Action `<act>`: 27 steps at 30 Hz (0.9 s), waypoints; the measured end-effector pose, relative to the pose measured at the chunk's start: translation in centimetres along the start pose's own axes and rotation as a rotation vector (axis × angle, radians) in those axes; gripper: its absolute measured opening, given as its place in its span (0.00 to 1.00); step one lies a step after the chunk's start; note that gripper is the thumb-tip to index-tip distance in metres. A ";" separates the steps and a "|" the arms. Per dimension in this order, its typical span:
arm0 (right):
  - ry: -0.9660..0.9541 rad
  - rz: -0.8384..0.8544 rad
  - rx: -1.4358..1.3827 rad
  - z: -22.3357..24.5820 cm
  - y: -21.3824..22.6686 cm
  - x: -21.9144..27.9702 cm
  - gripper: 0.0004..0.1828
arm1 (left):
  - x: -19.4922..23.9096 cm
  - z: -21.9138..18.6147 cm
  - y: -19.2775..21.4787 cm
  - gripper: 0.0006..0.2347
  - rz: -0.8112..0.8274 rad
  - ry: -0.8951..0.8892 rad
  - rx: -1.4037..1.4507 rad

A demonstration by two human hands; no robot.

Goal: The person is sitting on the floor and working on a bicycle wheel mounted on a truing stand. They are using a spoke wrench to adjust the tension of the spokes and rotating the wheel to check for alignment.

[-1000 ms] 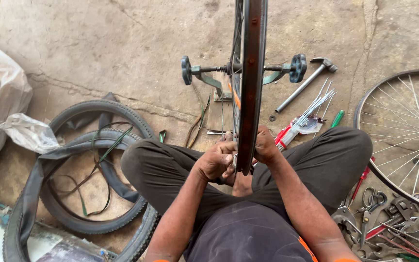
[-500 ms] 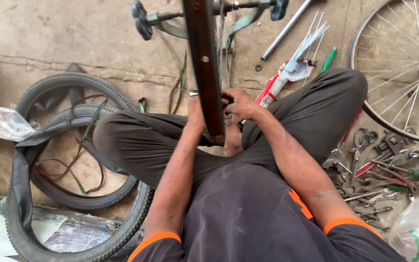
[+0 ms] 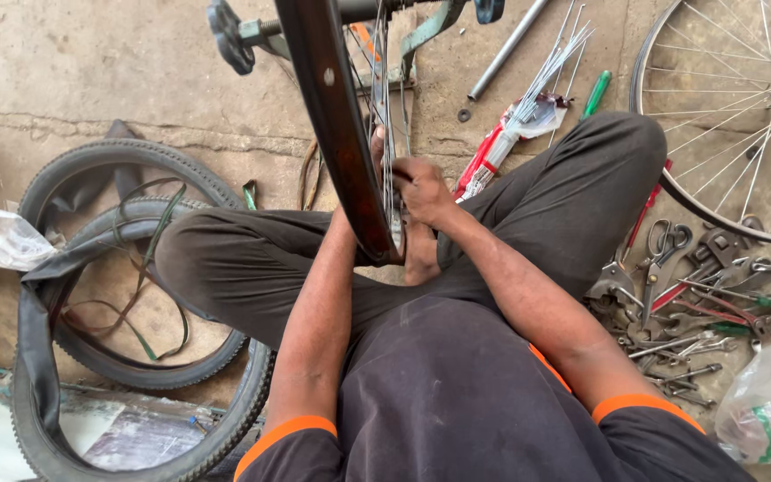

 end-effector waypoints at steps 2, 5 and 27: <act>0.035 -0.136 0.026 0.3 1.6 -0.7 0.12 | -0.2 -0.9 -0.9 0.19 0.046 -0.202 0.026; 0.113 -0.245 0.207 1.0 4.1 -1.1 0.14 | 1.2 0.1 -0.9 0.19 0.147 -0.115 0.068; -0.116 0.201 0.206 1.0 0.3 -1.5 0.09 | 2.1 4.0 0.1 0.09 0.357 0.164 0.065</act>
Point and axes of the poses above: each hand's wrist, its own x-axis away from the middle knuckle, its own y-axis out of the back of the hand, z = x × y, the point moved 8 cm from there along -x, towards the middle knuckle, and after that the axes turned 15 degrees about y, right-handed, at the moved point
